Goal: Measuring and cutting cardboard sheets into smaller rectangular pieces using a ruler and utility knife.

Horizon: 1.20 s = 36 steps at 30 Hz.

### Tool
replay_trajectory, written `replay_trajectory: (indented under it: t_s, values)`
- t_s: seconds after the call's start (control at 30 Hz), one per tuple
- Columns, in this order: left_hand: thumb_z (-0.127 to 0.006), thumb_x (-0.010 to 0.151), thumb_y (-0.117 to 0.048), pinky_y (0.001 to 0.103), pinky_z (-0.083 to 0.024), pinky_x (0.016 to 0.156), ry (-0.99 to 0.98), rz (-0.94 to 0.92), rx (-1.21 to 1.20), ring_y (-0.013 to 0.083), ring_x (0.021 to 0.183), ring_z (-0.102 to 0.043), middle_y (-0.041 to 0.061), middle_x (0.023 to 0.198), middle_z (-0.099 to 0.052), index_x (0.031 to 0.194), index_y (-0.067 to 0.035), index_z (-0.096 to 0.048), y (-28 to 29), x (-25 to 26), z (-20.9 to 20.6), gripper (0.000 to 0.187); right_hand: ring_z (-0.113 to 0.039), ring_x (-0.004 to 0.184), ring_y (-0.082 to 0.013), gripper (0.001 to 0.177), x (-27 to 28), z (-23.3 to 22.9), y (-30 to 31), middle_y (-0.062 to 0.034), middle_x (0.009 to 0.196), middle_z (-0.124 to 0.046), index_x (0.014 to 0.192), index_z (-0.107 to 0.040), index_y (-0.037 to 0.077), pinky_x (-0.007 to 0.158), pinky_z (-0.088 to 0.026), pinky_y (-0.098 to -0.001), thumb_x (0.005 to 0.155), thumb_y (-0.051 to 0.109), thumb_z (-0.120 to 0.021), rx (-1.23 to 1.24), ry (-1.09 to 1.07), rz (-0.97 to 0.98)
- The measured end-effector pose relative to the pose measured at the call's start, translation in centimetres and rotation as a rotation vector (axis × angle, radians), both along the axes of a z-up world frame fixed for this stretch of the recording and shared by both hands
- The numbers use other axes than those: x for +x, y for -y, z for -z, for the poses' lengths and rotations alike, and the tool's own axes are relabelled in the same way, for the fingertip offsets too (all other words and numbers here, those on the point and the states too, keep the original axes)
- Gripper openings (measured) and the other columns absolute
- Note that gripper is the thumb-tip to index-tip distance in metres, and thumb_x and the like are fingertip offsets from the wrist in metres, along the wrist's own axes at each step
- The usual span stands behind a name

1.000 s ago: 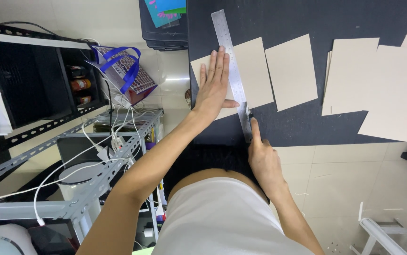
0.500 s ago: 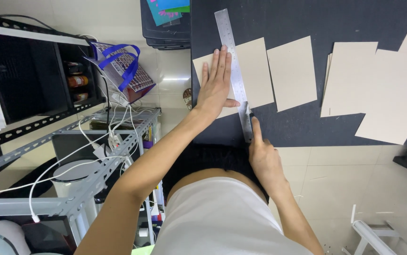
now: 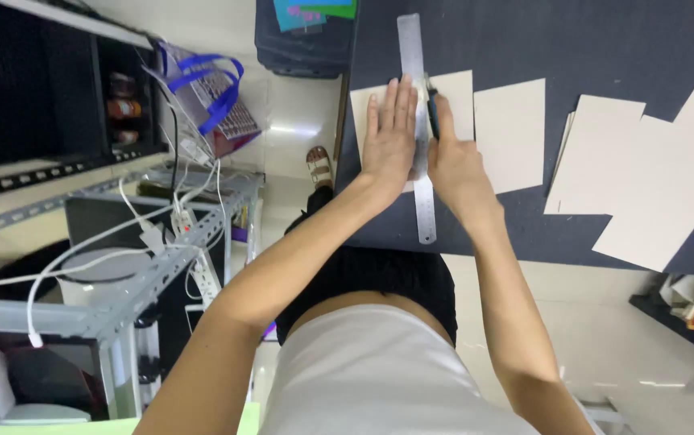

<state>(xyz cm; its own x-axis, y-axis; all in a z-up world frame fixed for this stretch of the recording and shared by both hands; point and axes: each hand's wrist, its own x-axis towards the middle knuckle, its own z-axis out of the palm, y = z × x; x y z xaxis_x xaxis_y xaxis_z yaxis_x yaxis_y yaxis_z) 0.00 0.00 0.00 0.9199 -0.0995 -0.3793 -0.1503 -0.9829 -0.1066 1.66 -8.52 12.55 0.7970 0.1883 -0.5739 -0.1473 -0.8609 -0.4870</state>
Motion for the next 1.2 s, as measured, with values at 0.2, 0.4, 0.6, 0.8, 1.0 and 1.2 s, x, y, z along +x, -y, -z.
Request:
replay_trajectory:
  t_s: [0.2, 0.4, 0.6, 0.8, 1.0, 1.2]
  values:
    - [-0.068, 0.082, -0.042, 0.052, 0.0, 0.125, -0.079, 0.031, 0.002, 0.0342, 0.153, 0.011, 0.017, 0.165, 0.014, 0.162, -0.005, 0.002, -0.4, -0.1, -2.2, 0.113, -0.059, 0.074, -0.0568, 0.063, -2.2, -3.6, -0.8, -0.0342, 0.082, -0.063, 0.16, -0.018, 0.023, 0.073, -0.043, -0.0609, 0.099, 0.013, -0.032, -0.158, -0.174, 0.0]
    - [-0.074, 0.065, -0.074, 0.051, 0.003, 0.124, -0.124, 0.025, -0.059, 0.0329, 0.152, 0.014, 0.016, 0.165, 0.015, 0.161, -0.004, 0.006, -1.0, -0.1, -2.8, 0.144, -0.059, 0.071, -0.0563, 0.063, -10.4, -5.1, 2.4, -0.0367, 0.085, -0.064, 0.158, -0.02, 0.031, 0.062, -0.048, -0.0603, 0.099, 0.018, -0.034, -0.312, -0.383, 0.069]
    - [-0.078, 0.06, -0.075, 0.054, 0.004, 0.123, -0.094, -0.003, -0.037, 0.0321, 0.152, 0.015, 0.014, 0.166, 0.017, 0.161, -0.004, 0.007, -0.5, 0.0, -0.6, 0.15, -0.055, 0.039, -0.0345, 0.057, -2.0, -6.8, -0.3, -0.0254, 0.068, -0.063, 0.155, -0.024, 0.025, 0.043, -0.052, -0.0464, 0.1, 0.017, -0.035, -0.15, -0.206, 0.056]
    - [-0.077, 0.061, -0.074, 0.055, 0.007, 0.122, -0.088, -0.023, -0.037, 0.0316, 0.151, 0.021, 0.013, 0.165, 0.021, 0.162, -0.007, 0.008, -0.4, 0.4, 0.8, 0.148, -0.055, 0.049, -0.0477, 0.058, 0.4, 0.0, -1.2, -0.0302, 0.072, -0.06, 0.156, -0.02, 0.021, 0.056, -0.05, -0.055, 0.1, 0.013, -0.032, -0.034, 0.022, 0.006]
    - [-0.062, 0.081, -0.046, 0.055, 0.005, 0.123, -0.056, -0.038, -0.03, 0.0294, 0.152, 0.018, 0.011, 0.166, 0.018, 0.163, -0.01, 0.004, 0.2, 0.0, 1.1, 0.111, -0.052, 0.038, -0.0392, 0.063, -1.3, -4.6, -3.3, -0.0312, 0.071, -0.06, 0.157, -0.019, 0.019, 0.048, -0.054, -0.0515, 0.095, 0.009, -0.027, -0.101, -0.141, 0.007]
    - [-0.078, 0.068, -0.07, 0.053, -0.001, 0.124, -0.128, 0.009, -0.085, 0.0289, 0.152, 0.014, 0.012, 0.165, 0.016, 0.162, -0.005, 0.005, -1.2, -0.4, -3.0, 0.142, -0.058, 0.042, -0.036, 0.065, -8.4, -5.9, -0.1, -0.032, 0.077, -0.062, 0.159, -0.019, 0.023, 0.046, -0.055, -0.0474, 0.096, 0.013, -0.032, -0.217, -0.331, 0.086]
